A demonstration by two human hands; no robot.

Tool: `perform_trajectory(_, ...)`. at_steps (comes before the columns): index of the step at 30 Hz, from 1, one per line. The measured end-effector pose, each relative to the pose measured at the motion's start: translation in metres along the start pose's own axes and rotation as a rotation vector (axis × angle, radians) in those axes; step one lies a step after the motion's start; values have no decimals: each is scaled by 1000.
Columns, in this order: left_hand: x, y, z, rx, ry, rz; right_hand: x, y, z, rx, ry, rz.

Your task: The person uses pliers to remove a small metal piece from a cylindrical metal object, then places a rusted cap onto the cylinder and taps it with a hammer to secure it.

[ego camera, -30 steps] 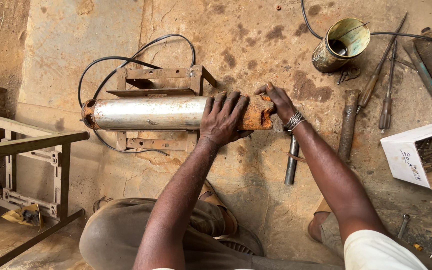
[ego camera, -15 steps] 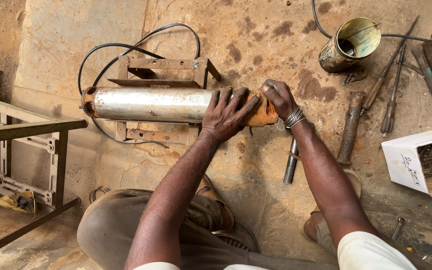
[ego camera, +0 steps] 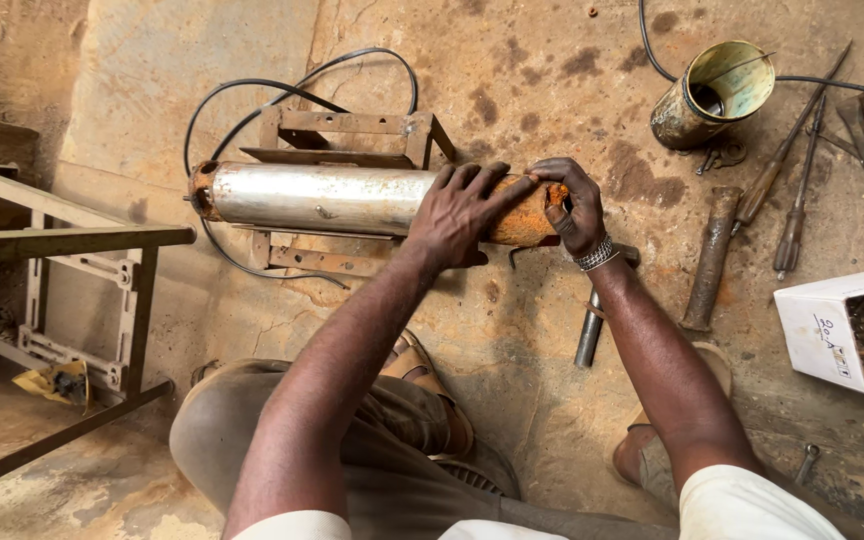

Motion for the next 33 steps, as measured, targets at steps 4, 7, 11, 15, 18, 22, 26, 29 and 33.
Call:
perform_trajectory(4,33,4,-9,215,266,-167,21,4,6,63,154,-202)
perform_trajectory(7,27,3,-16,-28,232,-72,24,2,3,58,190,-249)
perform_trajectory(11,24,-15,-16,4,263,-160,15,-3,-5,-71,170,-224)
perform_trajectory(15,24,-17,-17,-54,278,18,3,-5,-2,-89,27,-175)
perform_trajectory(18,25,-25,-16,68,361,-249,-1,-2,6,-102,-120,-113)
perform_trajectory(22,28,-16,-5,-43,351,-57,4,-4,15,-95,-144,-85)
perform_trajectory(26,30,-7,-5,28,368,-83,-7,2,-11,-225,-400,696)
perform_trajectory(29,24,10,-12,51,376,-163,-15,38,-72,-521,-974,-116)
perform_trajectory(33,17,22,-20,155,411,-280,3,47,-153,-190,-1390,-757)
Point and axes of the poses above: each hand's wrist, its own z-axis towards the middle knuckle, its own y-axis out of the back of the hand, x = y × z, the point moved 4 cm from there along z, towards the middle knuckle, and after that the axes turned 1 degree about -z, right-handed, at the moved point
